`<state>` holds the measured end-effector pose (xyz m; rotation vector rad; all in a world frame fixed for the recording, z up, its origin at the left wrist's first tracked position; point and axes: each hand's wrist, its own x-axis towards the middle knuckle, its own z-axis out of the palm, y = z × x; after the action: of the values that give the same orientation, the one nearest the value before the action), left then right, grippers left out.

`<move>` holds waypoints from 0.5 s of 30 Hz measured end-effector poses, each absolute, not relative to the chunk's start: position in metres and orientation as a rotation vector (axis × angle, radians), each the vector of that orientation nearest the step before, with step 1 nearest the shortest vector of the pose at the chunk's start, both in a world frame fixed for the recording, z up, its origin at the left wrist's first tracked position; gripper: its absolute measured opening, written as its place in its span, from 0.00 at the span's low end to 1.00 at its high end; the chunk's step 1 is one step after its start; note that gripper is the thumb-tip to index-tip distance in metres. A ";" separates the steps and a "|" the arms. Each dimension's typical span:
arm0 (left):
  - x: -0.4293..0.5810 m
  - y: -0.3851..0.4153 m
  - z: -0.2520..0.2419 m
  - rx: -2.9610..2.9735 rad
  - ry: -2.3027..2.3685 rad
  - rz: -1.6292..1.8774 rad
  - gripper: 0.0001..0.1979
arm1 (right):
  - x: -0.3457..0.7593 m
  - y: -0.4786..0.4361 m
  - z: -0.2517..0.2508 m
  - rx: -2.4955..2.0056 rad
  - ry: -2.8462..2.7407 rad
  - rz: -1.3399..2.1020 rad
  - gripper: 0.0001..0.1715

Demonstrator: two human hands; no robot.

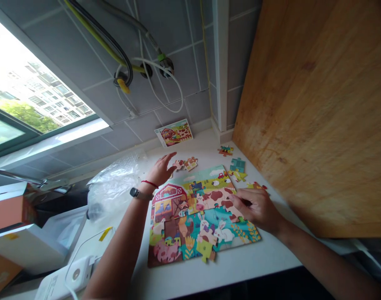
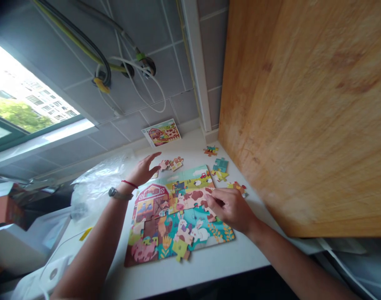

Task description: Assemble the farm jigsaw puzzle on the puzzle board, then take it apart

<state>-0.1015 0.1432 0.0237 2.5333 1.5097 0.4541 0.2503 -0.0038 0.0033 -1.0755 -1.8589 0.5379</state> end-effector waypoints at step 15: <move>-0.119 0.161 -0.008 2.464 1.348 0.457 0.32 | 0.251 -0.003 -0.004 -1.075 -1.907 0.583 0.24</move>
<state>-0.1188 0.1611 -0.0077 2.4641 1.3481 0.4572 0.2511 -0.0030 -0.0037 -1.0751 -1.9070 0.5827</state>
